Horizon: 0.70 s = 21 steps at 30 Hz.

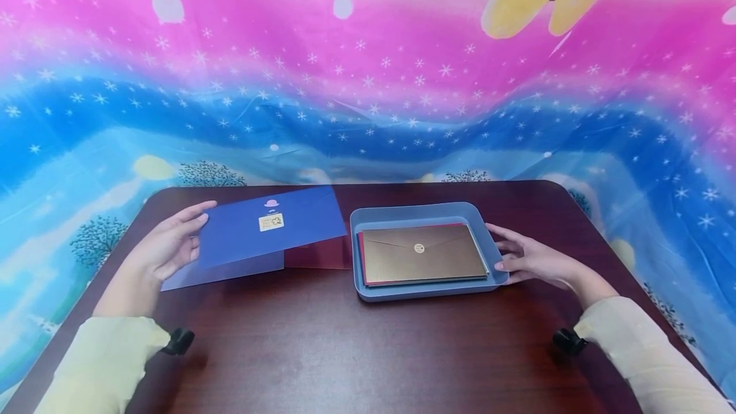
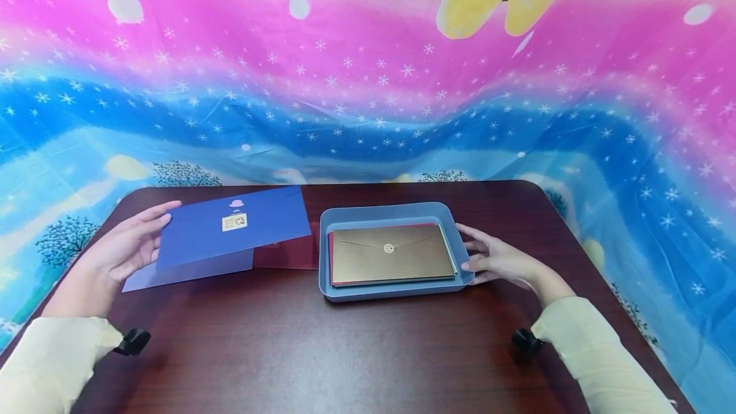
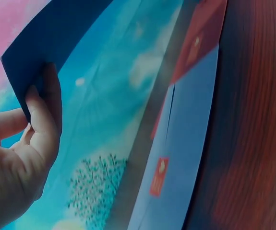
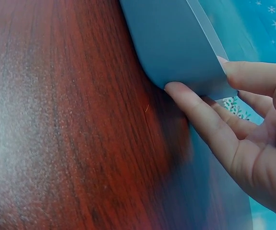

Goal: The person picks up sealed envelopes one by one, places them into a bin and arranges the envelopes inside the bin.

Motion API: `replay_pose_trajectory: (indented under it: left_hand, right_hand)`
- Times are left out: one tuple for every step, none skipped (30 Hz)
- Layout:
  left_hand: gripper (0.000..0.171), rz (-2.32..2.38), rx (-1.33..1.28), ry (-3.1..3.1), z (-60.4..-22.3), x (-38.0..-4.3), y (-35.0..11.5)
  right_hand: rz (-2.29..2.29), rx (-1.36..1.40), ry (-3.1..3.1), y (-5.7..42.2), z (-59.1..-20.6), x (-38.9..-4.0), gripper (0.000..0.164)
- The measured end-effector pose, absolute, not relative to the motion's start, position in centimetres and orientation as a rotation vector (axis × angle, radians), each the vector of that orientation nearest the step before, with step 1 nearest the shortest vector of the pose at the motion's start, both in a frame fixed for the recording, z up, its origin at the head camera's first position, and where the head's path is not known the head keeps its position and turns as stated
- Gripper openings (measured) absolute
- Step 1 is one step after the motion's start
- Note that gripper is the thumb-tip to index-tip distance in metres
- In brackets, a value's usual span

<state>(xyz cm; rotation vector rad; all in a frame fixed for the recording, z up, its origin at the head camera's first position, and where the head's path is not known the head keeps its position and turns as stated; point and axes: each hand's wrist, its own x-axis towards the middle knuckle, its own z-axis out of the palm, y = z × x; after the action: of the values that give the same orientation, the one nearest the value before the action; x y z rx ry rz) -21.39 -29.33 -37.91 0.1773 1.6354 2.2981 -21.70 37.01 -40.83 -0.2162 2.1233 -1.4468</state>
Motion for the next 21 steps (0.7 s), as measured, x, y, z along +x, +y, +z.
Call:
replay_pose_trajectory:
  left_hand:
    - [0.037, 2.301, 0.176, 1.628, -37.8, -21.4, -28.9]
    - [0.036, 2.304, 0.171, 1.622, -37.6, -21.5, -28.5]
    - [0.034, 2.304, 0.171, 1.619, -37.5, -21.5, -28.1]
    - [0.033, 2.304, 0.173, 1.616, -37.3, -21.5, -27.7]
    - [0.032, 2.302, 0.177, 1.616, -37.2, -21.5, -27.3]
    - [0.031, 2.298, 0.176, 1.618, -37.0, -21.5, -26.8]
    - [0.03, 2.296, 0.171, 1.618, -36.8, -21.6, -26.3]
    - [0.03, 2.293, 0.166, 1.618, -36.7, -21.6, -25.8]
    - [0.029, 2.29, 0.159, 1.616, -36.6, -21.6, -25.3]
    - [0.028, 2.287, 0.154, 1.612, -36.4, -21.6, -24.8]
    - [0.028, 2.286, 0.146, 1.604, -36.3, -21.6, -24.3]
    - [0.027, 2.285, 0.14, 1.595, -36.2, -21.6, -23.7]
    - [0.027, 2.28, 0.138, 1.59, -36.1, -21.6, -23.2]
    - [0.026, 2.271, 0.137, 1.588, -36.1, -21.7, -22.7]
    - [0.026, 2.26, 0.137, 1.587, -36.0, -21.7, -22.2]
    - [0.026, 2.249, 0.137, 1.587, -36.0, -21.8, -21.7]
    - [0.025, 2.237, 0.141, 1.584, -36.0, -21.8, -21.2]
    - [0.025, 2.222, 0.142, 1.587, -36.0, -21.9, -20.8]
    - [0.025, 2.209, 0.142, 1.589, -36.0, -22.0, -20.4]
    - [0.024, 2.195, 0.144, 1.59, -36.0, -22.0, -20.0]
    - [0.024, 2.185, 0.143, 1.59, -36.1, -22.1, -19.6]
  right_hand:
    - [-1.448, -0.217, 2.124, 37.0, -40.8, -21.7, 0.095]
    - [-1.449, -0.216, 2.123, 37.0, -40.8, -21.7, 0.095]
    - [-1.449, -0.215, 2.123, 37.0, -40.8, -21.7, 0.095]
    - [-1.451, -0.215, 2.123, 37.0, -40.9, -21.7, 0.095]
    - [-1.45, -0.214, 2.124, 37.0, -40.9, -21.7, 0.095]
    - [-1.448, -0.213, 2.126, 37.0, -40.9, -21.7, 0.095]
    - [-1.447, -0.21, 2.126, 37.0, -40.9, -21.7, 0.095]
    - [-1.447, -0.209, 2.128, 37.0, -40.8, -21.7, 0.096]
    - [-1.444, -0.208, 2.13, 37.0, -40.8, -21.7, 0.096]
    - [-1.444, -0.207, 2.13, 37.0, -40.8, -21.7, 0.096]
    - [-1.442, -0.207, 2.133, 37.0, -40.8, -21.7, 0.096]
    - [-1.442, -0.207, 2.134, 37.0, -40.8, -21.7, 0.096]
    - [-1.442, -0.207, 2.135, 37.0, -40.8, -21.7, 0.096]
    - [-1.443, -0.208, 2.135, 37.0, -40.8, -21.7, 0.096]
    - [-1.443, -0.21, 2.135, 37.0, -40.8, -21.7, 0.096]
    - [-1.445, -0.211, 2.133, 37.0, -40.8, -21.7, 0.095]
    - [-1.446, -0.212, 2.133, 37.0, -40.8, -21.7, 0.095]
    - [-1.447, -0.212, 2.131, 37.0, -40.8, -21.7, 0.095]
    - [-1.449, -0.211, 2.13, 37.0, -40.8, -21.7, 0.095]
    - [-1.45, -0.21, 2.128, 37.0, -40.9, -21.7, 0.095]
    - [-1.45, -0.21, 2.129, 37.0, -40.9, -21.6, 0.095]
